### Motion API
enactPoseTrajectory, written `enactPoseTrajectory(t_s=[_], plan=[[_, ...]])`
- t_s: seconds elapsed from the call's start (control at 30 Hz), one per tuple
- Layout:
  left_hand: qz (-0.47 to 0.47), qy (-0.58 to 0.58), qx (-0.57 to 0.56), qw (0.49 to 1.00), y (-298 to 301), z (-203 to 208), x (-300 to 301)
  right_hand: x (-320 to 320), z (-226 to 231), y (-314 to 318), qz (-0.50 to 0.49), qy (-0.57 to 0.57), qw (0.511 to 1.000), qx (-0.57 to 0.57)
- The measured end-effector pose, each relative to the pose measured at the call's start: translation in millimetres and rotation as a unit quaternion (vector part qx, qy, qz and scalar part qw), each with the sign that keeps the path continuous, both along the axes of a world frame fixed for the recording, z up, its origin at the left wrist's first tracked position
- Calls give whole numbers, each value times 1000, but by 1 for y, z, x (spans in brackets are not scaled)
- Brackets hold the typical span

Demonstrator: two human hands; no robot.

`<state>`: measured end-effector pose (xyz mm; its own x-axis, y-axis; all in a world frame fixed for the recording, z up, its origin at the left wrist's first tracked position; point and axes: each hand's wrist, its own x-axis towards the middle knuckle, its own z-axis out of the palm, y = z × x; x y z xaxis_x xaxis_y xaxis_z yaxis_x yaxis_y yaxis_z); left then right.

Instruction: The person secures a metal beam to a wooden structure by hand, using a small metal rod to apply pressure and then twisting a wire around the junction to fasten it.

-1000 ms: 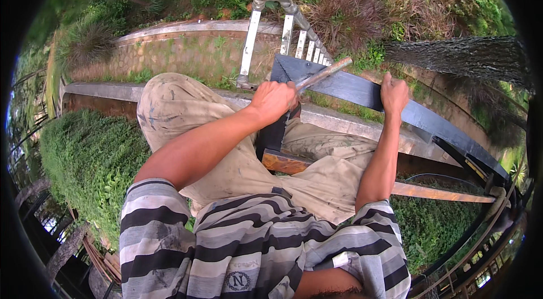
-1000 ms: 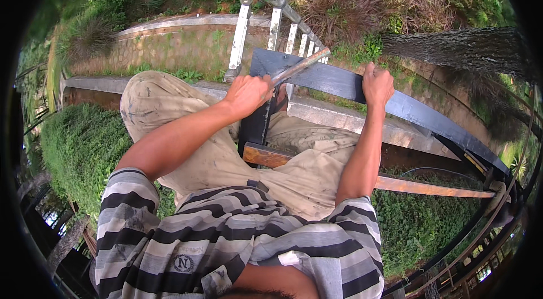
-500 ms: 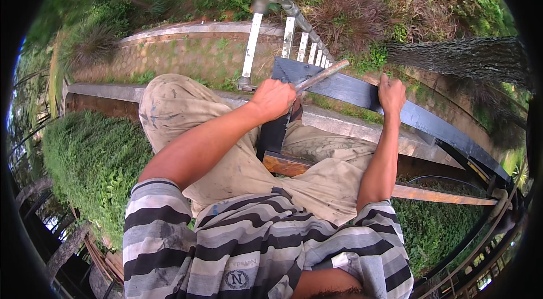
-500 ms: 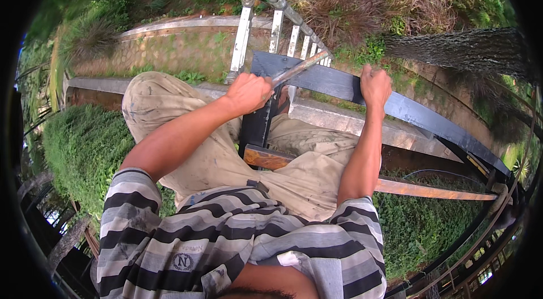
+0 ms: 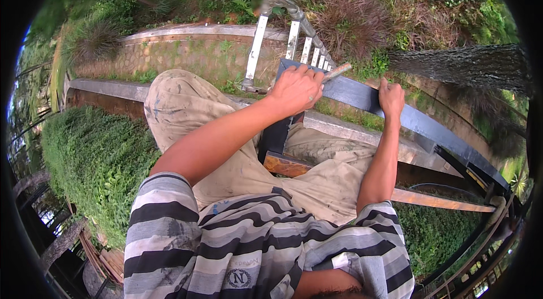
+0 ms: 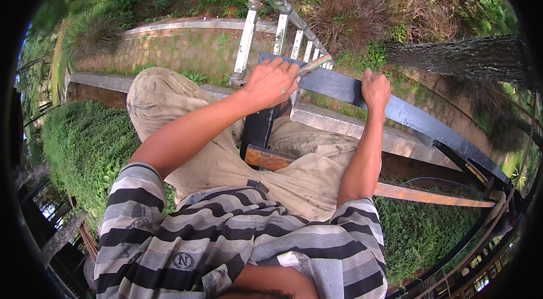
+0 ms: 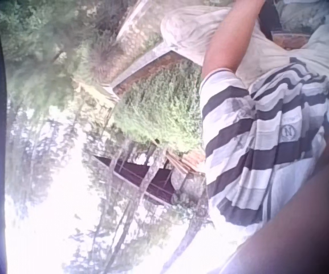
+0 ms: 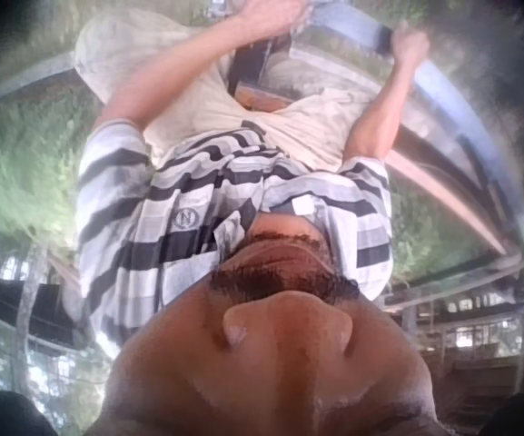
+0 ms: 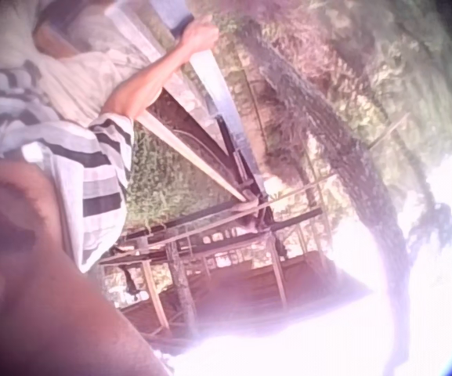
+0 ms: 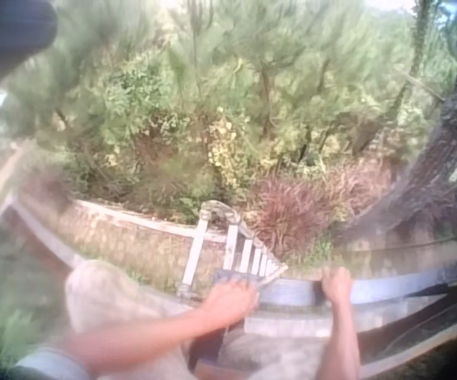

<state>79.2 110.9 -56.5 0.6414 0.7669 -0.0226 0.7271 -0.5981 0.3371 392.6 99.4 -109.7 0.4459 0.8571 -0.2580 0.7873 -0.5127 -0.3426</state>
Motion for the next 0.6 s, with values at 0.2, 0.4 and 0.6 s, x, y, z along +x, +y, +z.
enactPoseTrajectory(t_s=[0.2,0.4,0.6], plan=[[205,-93,-84,971,29,-43,98,5,-10,1,25,-5,1000,4],[209,-101,-178,956,32,-68,115,4,-13,0,39,-18,999,5],[214,-133,-226,941,32,-61,99,9,-18,-1,50,-5,999,1]])
